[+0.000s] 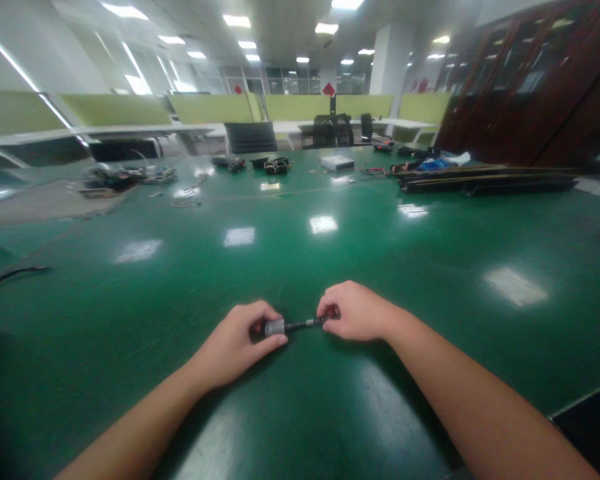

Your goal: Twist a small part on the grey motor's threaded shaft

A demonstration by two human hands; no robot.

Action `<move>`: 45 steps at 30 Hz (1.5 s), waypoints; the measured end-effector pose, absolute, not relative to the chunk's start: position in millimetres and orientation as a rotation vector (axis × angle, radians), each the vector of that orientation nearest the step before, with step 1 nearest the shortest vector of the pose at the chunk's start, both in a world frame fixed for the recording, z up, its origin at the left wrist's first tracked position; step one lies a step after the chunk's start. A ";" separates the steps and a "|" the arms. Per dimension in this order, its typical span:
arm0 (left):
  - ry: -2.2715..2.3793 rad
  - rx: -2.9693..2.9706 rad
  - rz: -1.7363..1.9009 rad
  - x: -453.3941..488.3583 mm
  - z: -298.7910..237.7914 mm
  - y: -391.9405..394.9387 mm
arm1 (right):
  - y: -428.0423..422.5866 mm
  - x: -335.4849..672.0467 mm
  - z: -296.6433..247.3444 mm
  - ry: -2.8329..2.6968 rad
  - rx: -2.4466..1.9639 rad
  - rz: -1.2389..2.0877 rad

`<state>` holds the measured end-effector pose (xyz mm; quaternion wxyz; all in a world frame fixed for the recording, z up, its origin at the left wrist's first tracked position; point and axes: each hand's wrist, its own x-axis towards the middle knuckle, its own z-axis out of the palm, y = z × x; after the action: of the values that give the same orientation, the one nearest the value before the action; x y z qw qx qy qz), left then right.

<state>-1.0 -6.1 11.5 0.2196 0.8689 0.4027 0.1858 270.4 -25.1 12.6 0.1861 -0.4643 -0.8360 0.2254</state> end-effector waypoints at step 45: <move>1.115 2.422 0.540 3.7 12.5 -6.0 | -25.9 234.8 -3.0 -2.154 -1.183 0.596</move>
<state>3.7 -6.0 12.5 0.2089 0.8707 0.4007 0.1941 234.8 -25.9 -3.0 0.3017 -0.4459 -0.8122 0.2245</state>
